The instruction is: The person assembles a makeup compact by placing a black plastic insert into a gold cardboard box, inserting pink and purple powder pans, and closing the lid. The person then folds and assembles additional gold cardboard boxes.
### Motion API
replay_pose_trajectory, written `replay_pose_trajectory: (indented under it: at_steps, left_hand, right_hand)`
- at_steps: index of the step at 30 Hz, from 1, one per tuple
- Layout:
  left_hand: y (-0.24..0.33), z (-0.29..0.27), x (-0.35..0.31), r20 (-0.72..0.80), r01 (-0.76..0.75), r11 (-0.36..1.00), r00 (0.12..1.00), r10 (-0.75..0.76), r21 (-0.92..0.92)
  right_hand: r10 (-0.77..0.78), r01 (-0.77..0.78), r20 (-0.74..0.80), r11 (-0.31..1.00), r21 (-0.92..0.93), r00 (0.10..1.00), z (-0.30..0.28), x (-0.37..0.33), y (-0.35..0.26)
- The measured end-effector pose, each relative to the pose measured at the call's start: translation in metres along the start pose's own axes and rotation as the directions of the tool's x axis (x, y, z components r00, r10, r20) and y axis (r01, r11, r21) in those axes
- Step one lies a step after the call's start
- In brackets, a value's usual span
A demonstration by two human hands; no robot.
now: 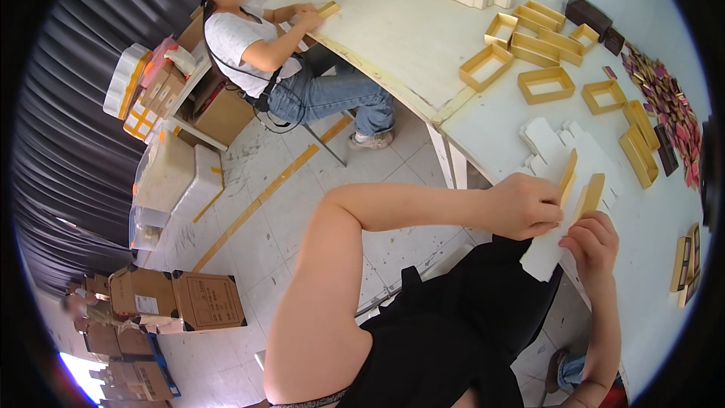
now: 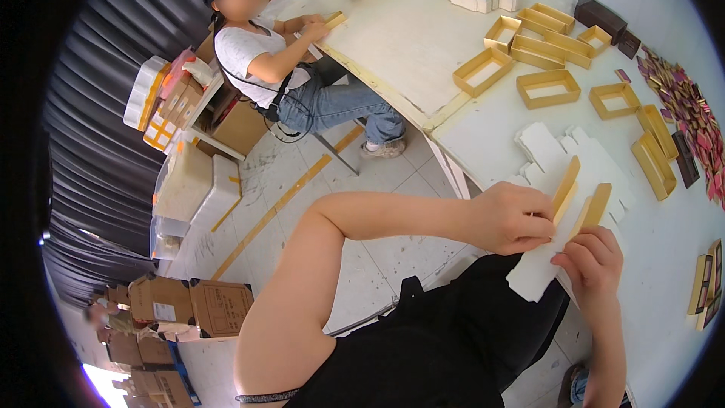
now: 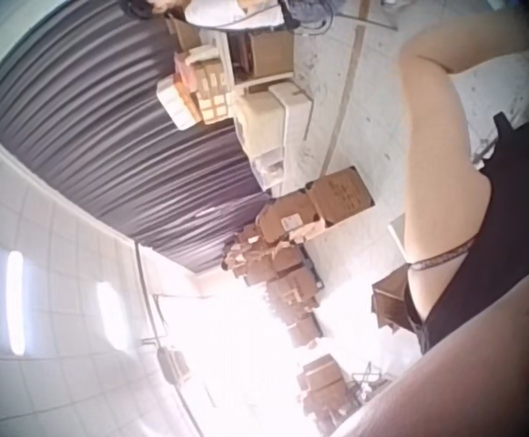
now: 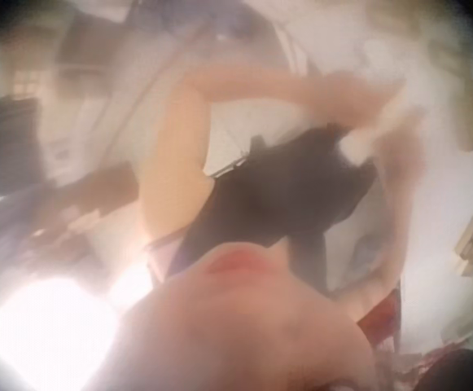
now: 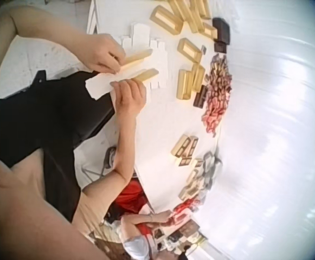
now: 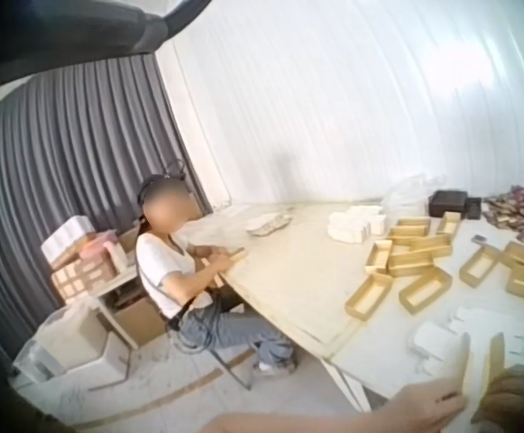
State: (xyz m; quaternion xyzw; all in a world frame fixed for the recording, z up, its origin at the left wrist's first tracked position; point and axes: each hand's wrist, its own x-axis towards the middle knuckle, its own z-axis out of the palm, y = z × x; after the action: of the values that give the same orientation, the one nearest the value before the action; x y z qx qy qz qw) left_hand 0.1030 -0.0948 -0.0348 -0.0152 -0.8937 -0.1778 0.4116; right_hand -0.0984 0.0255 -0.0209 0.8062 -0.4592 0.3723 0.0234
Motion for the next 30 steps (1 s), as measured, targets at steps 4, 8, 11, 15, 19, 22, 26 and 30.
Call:
replay_pose_trajectory:
  at_steps: [4, 8, 11, 15, 19, 22, 26, 30]
  left_hand:
    - [-0.006, 0.014, -0.015, 0.048, -0.119, 0.985, 0.992, 0.114, 0.124]
    - [-0.008, 0.013, -0.018, 0.040, -0.192, 0.978, 0.981, 0.190, 0.080]
    - [-0.013, 0.003, -0.017, 0.105, -0.237, 0.970, 0.967, 0.230, 0.055]
    - [-0.009, -0.007, -0.014, 0.158, -0.237, 0.971, 0.961, 0.228, 0.040]
    - [-0.005, 0.017, -0.025, 0.036, -0.052, 0.999, 0.998, 0.052, 0.009]
    - [-0.001, 0.022, -0.013, 0.030, 0.236, 0.952, 0.972, -0.235, -0.193]
    - [0.004, 0.023, 0.006, 0.007, 0.380, 0.900, 0.922, -0.388, -0.215]
    - [0.014, 0.014, 0.023, 0.149, 0.650, 0.649, 0.743, -0.653, -0.397]
  right_hand:
    - [-0.092, 0.097, 0.037, 0.985, -0.144, 0.995, 0.018, -0.012, 0.001]
    - [-0.016, 0.026, 0.056, 0.985, -0.168, 0.998, 0.014, -0.012, -0.012]
    - [0.047, -0.042, 0.059, 0.995, -0.092, 0.997, 0.009, -0.015, -0.011]
    - [0.176, -0.176, -0.006, 0.984, 0.033, 0.984, 0.013, -0.016, -0.010]
    - [0.117, -0.120, 0.029, 0.987, 0.108, 0.993, 0.015, -0.015, -0.001]
    - [0.273, -0.284, 0.078, 0.912, 0.295, 0.959, 0.007, -0.014, -0.004]
    - [0.456, -0.480, 0.190, 0.690, 0.543, 0.870, -0.002, -0.013, -0.006]
    - [0.621, -0.548, 0.131, 0.547, 0.633, 0.773, 0.006, -0.018, -0.010]
